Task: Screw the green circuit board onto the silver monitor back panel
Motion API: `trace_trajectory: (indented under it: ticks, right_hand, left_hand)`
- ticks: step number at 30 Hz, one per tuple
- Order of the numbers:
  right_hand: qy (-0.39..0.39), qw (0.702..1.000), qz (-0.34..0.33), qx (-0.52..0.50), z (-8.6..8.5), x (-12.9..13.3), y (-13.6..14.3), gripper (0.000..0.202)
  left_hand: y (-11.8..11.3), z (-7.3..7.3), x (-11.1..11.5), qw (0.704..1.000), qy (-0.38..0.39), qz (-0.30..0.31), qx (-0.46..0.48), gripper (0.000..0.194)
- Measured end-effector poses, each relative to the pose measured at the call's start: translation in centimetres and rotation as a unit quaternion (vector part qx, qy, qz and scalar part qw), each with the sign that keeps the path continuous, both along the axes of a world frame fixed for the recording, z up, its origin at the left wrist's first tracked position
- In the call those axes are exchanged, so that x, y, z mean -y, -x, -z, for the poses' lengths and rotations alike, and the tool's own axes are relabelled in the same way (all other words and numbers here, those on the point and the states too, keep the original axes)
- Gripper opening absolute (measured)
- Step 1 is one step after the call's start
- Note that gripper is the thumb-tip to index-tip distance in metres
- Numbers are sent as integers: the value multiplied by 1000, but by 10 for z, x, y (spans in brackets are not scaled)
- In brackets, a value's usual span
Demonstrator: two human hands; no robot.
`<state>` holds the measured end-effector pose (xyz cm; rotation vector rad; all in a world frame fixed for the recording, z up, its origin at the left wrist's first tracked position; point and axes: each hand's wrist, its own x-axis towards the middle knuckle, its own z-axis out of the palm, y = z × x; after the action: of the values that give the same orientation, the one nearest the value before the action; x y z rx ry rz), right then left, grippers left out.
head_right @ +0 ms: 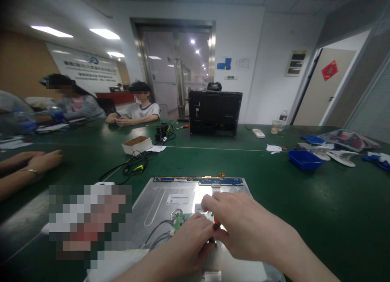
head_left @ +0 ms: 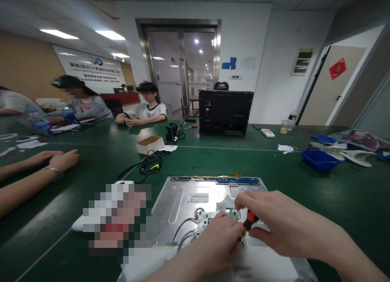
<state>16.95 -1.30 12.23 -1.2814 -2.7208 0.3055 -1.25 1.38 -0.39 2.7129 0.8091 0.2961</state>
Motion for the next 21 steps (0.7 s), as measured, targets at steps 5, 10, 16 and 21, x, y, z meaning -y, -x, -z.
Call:
trace_trajectory:
  ticks: [5, 10, 16, 21]
  right_hand:
    - [-53, 987, 96, 113, 5, -1, 13, 13]
    - [-54, 991, 73, 103, 4, -3, 10, 8]
    - [15, 1000, 0, -12, 0, -5, -4, 17]
    - [26, 999, -25, -29, -4, -7, -4, 17]
  left_hand:
    - [1, -3, 1, 999, 7, 8, 30, 26]
    - [2, -4, 1, 1000, 10, 9, 12, 28]
    - [2, -5, 2, 1000, 3, 5, -3, 28]
    - [1, -4, 2, 1000, -2, 2, 13, 23]
